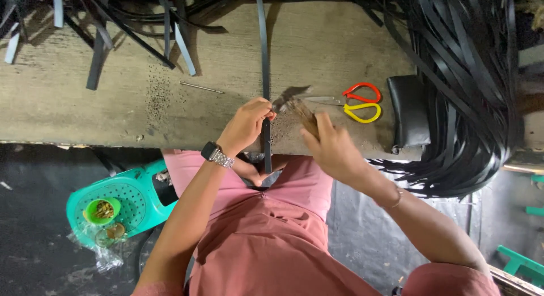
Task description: The person repeatedly hammers nails into a single black leather strip laid on a wooden workbench. They position each nail, strike it with a hammer, and continue the process along the strip. The strip is then placed back into a pile of similar strips.
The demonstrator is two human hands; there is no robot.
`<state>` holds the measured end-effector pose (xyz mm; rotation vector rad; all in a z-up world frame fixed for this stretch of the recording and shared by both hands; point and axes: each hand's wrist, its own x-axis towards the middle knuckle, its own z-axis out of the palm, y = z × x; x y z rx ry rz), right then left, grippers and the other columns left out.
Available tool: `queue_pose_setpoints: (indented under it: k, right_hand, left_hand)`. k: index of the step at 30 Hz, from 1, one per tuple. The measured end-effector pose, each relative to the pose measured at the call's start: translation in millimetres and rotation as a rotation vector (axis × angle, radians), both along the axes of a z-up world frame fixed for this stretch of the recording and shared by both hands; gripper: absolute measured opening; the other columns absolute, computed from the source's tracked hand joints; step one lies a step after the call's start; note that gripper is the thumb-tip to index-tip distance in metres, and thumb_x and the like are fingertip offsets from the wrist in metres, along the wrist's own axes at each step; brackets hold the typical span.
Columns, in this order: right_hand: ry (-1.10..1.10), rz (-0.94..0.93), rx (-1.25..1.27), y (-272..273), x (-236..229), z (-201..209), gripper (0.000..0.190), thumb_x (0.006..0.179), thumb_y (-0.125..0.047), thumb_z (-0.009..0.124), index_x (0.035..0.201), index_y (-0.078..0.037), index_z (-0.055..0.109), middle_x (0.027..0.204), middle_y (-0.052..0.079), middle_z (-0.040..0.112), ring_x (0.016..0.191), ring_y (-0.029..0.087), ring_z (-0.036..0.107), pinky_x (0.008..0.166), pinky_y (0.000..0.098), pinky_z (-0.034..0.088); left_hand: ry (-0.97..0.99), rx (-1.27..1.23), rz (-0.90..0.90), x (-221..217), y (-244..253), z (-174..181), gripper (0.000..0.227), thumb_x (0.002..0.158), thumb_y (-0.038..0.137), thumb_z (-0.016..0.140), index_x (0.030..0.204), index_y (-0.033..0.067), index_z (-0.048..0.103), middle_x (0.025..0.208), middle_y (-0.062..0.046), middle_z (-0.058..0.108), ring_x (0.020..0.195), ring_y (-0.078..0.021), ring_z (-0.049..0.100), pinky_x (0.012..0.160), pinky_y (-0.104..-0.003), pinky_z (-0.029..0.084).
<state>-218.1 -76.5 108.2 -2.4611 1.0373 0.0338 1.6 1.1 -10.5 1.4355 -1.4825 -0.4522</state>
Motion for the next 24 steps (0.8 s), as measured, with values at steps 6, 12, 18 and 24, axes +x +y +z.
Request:
queue_pose_setpoints:
  k: [6,12,18,24]
  right_hand:
    - [-0.307,-0.038,-0.479,-13,-10,56,0.045,0.104,-0.042,0.06,0.112,0.002,0.06,0.082,0.024,0.061,0.071,0.047,0.068,0.052,0.0496,0.048]
    - [0.067,-0.084,0.212,-11,3,20,0.039,0.1,-0.049,0.055,0.11,-0.012,0.05,0.089,0.023,0.07,0.089,0.044,0.072,0.068,0.0556,0.051]
    - [-0.192,-0.226,-0.271,-6,-29,87,0.043,0.096,-0.037,0.08,0.106,-0.001,0.058,0.078,0.023,0.063,0.071,0.047,0.067,0.052,0.0506,0.046]
    - [-0.584,-0.067,0.002,15,9,45,0.03,0.105,-0.03,0.046,0.11,-0.003,0.033,0.067,0.018,0.046,0.056,0.027,0.047,0.048,0.0438,0.042]
  left_hand:
    - [0.045,0.003,0.019,-5,3,13,0.025,0.101,-0.006,0.047,0.083,0.009,0.055,0.084,-0.008,0.064,0.081,-0.0307,0.067,0.075,-0.034,0.056]
    - [-0.029,-0.005,0.02,0,7,18,0.027,0.101,-0.008,0.046,0.078,0.0062,0.047,0.079,-0.011,0.06,0.077,-0.033,0.063,0.073,-0.037,0.055]
    - [0.023,-0.01,-0.012,-2,5,11,0.024,0.099,-0.008,0.046,0.086,0.0086,0.058,0.081,-0.008,0.064,0.087,-0.0318,0.066,0.077,-0.037,0.057]
    - [-0.014,-0.039,-0.015,-3,3,-2,0.023,0.101,-0.004,0.047,0.086,0.0118,0.056,0.079,-0.005,0.062,0.09,-0.0294,0.067,0.078,-0.035,0.057]
